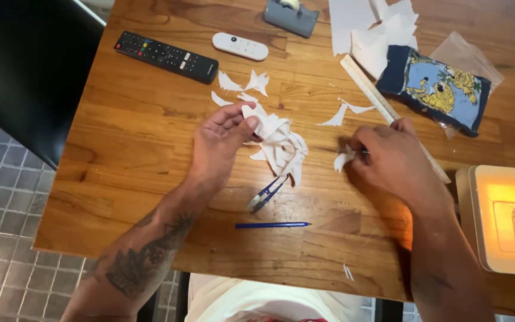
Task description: Cutting small shapes out of white fabric using scissors and marking them with a marker on a wooden table
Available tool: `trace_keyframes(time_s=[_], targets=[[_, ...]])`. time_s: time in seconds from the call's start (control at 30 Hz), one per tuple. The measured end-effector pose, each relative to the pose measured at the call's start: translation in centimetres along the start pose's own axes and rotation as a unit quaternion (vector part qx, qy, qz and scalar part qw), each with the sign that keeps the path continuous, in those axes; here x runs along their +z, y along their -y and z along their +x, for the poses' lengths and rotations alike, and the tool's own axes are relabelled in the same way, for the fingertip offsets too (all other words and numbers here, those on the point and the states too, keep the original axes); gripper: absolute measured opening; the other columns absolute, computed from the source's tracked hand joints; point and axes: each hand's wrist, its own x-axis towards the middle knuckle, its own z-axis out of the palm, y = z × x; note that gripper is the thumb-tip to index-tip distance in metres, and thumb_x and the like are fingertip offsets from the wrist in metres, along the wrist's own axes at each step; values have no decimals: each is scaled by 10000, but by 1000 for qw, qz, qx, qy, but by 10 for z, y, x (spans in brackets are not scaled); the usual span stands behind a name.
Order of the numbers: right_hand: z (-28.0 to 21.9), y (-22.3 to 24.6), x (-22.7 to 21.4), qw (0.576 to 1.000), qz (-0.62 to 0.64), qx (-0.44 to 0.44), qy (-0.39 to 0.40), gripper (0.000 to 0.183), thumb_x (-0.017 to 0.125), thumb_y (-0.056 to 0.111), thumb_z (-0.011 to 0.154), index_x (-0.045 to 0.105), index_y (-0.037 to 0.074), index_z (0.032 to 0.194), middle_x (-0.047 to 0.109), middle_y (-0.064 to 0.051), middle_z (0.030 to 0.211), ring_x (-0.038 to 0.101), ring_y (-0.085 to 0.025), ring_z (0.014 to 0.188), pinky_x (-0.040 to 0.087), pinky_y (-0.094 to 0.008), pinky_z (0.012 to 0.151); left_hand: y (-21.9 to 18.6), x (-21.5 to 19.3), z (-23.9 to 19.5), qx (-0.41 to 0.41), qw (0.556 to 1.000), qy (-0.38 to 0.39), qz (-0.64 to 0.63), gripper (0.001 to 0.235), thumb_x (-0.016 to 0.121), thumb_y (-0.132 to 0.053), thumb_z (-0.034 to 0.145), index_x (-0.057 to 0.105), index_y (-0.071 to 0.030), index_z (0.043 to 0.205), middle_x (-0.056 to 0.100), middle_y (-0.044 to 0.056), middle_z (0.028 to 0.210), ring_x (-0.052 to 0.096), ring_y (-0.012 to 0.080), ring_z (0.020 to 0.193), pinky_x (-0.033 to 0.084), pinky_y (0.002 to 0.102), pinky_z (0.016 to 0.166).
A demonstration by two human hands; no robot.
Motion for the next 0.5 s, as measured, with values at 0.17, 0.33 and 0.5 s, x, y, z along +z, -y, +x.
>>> trace_keyframes(time_s=[0.17, 0.33, 0.5], targets=[[-2, 50, -64, 936, 329, 109, 58, 211, 738, 274, 1075, 799, 154, 1238, 871, 18, 959, 751, -151, 710, 608, -305, 760, -8, 3, -2, -69, 997, -18, -37, 185, 893, -173, 1030, 847, -15, 1115, 864, 125, 975, 819, 239, 762, 717, 336, 760], [1, 89, -24, 827, 546, 87, -103, 154, 769, -2, 1060, 841, -72, 1177, 786, -172, 719, 722, -193, 442, 624, -310, 515, 9, -3, 4, -61, 995, -29, -73, 258, 867, -116, 1082, 810, 77, 1243, 865, 235, 1051, 902, 322, 893, 792, 413, 743], [3, 96, -11, 797, 585, 99, -112, 148, 775, -28, 1054, 824, -97, 1175, 786, -191, 734, 719, -200, 437, 608, -312, 481, -19, 13, -8, -86, 996, -17, -26, 262, 869, -132, 1074, 820, 79, 1222, 873, 265, 1016, 902, 327, 846, 802, 426, 725]])
